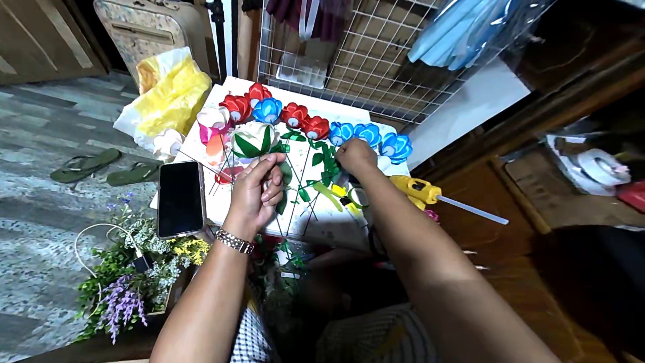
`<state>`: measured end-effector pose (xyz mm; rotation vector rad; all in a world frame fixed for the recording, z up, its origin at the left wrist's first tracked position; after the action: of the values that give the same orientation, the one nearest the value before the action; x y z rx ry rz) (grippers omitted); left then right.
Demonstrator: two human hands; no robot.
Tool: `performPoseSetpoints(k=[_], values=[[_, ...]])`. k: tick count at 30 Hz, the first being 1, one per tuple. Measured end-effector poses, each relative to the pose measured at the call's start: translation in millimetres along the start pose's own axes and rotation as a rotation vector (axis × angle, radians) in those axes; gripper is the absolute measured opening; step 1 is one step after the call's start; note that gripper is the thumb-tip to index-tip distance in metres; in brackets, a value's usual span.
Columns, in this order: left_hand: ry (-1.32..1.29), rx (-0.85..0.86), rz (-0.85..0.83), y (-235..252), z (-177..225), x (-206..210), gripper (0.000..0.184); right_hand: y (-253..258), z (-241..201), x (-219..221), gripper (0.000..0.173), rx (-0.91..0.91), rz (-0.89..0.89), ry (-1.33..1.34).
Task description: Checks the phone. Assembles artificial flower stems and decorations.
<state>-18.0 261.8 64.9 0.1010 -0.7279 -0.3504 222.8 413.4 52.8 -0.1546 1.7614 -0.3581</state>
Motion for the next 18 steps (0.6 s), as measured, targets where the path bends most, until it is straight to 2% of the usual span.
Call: performPoseSetpoints(k=[7,11,14,18], values=[[-0.096,-0.017,0.048,10,-4,-2,0.026,-16,8,-20,0.03,-0.16,0.031,0.189],[-0.086,-0.033,0.066,12,-8,1,0.026,-16,-5,-21,0.028,-0.269,0.065,0.204],[-0.073,-0.041,0.067,13,-10,3,0.025,-10,-24,-8,0.021,-0.369,0.026,0.137],[-0.067,-0.058,0.066,13,-12,3,0.026,-8,-40,2,0.034,-0.26,0.016,-0.106]])
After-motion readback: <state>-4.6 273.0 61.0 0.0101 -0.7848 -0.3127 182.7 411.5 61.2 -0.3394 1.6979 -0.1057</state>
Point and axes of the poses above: each hand's wrist, its own y-axis towards the middle knuckle, its own x-axis out of the palm, z = x × y, the point moved 10 cm from there along y, towards the middle knuckle, and after that the axes turned 12 degrees about -z, right-handed, at the moved point
